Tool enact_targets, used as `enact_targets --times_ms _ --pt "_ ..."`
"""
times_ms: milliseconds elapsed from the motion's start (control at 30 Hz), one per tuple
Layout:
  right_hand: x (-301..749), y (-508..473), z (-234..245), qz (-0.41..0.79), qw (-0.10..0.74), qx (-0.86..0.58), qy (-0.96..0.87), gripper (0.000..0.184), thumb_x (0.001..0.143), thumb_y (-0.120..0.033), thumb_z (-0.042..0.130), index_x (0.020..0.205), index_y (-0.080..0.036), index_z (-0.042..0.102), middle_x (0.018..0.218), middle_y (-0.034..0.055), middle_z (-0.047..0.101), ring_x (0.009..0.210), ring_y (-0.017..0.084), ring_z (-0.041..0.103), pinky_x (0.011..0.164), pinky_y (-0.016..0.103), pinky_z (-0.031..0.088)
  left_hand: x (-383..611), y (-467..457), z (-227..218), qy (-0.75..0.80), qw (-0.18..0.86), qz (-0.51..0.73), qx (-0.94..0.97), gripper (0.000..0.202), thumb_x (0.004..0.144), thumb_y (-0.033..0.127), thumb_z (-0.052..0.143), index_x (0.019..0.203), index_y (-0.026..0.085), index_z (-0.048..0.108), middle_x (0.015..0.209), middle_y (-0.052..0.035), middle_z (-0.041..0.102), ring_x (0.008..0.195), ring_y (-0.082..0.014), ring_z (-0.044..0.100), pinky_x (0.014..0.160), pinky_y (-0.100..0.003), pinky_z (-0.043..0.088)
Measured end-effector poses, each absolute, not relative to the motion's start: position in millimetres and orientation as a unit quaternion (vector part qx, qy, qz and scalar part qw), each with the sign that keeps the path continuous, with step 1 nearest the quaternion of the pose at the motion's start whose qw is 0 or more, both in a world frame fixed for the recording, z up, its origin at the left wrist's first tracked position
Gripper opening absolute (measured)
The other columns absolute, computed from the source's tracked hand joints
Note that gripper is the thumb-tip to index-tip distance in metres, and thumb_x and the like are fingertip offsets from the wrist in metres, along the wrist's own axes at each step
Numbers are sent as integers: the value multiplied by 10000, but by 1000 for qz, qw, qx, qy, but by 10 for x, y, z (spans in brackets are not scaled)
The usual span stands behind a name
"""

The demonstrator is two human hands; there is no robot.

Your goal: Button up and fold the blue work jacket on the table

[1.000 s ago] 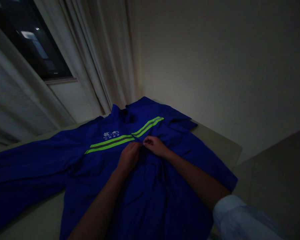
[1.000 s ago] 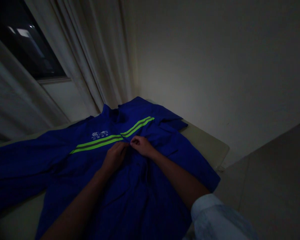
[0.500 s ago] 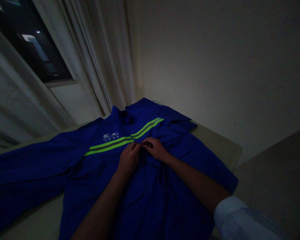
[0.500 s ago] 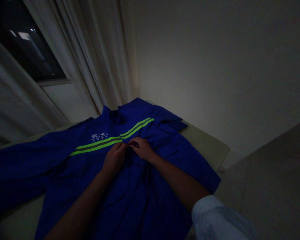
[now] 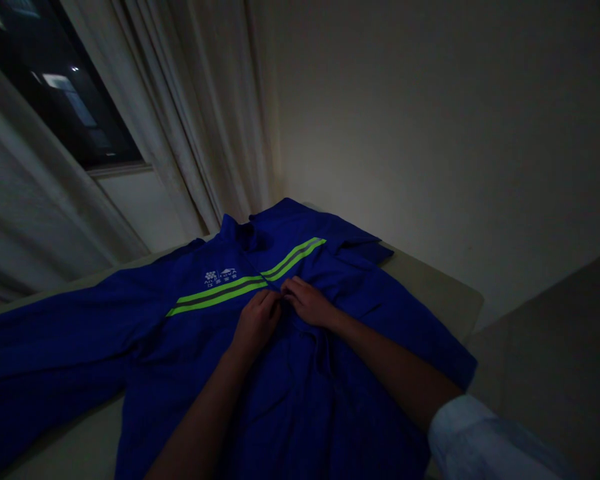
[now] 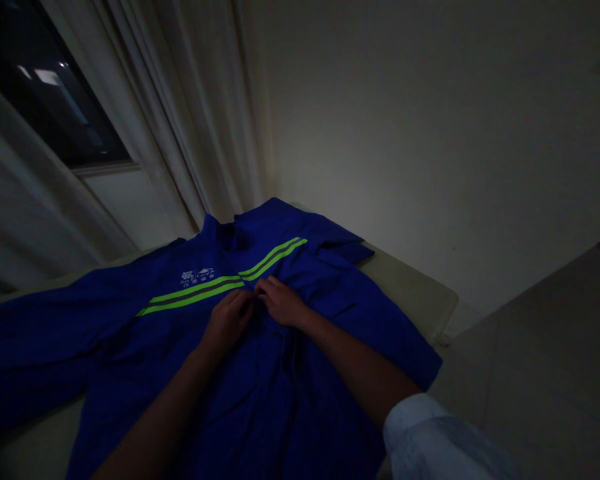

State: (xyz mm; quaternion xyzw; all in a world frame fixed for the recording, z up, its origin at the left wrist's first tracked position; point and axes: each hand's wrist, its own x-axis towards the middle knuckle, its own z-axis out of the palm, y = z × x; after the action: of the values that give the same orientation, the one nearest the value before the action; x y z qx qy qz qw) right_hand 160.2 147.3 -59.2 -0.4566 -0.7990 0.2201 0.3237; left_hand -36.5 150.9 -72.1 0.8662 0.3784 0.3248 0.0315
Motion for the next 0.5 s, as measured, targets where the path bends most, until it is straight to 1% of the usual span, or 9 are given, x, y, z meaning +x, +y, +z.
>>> enact_targets --times_ms 133,267,367,433,500 --pt "1597 1482 -630 232 307 -483 -787 138 992 -105 535 1041 -230 565 1030 10 544 935 179 549 840 282 414 -363 1495 -690 378 5 307 874 173 991 84 536 1013 219 642 944 -33 684 907 -195 657 812 -292 507" --pt "1600 1513 -645 269 344 -471 -766 137 944 -85 571 975 -218 561 957 -6 549 902 172 538 812 276 403 -358 1463 -640 375 -44 283 882 166 978 81 556 957 214 652 896 -46 660 857 -227 625 743 -320 472" --pt "1605 1540 -650 313 385 -454 -740 123 927 -101 612 983 -208 588 915 -17 566 829 155 524 770 265 403 -355 1454 -621 366 -75 272 887 168 968 73 568 970 208 668 922 -56 675 861 -241 615 743 -339 464" --pt "1605 1559 -653 335 395 -445 -730 120 927 -118 636 1010 -203 624 907 -19 574 796 145 515 754 261 401 -349 1451 -614 360 -90 268 889 187 963 63 567 1003 208 679 952 -58 693 862 -241 613 753 -350 465" --pt "1599 1573 -654 343 401 -450 -720 113 921 -114 653 995 -199 651 887 -20 568 784 141 510 751 261 398 -341 1444 -605 358 -101 265 890 211 958 59 567 1037 213 687 975 -59 704 864 -246 610 755 -364 463"
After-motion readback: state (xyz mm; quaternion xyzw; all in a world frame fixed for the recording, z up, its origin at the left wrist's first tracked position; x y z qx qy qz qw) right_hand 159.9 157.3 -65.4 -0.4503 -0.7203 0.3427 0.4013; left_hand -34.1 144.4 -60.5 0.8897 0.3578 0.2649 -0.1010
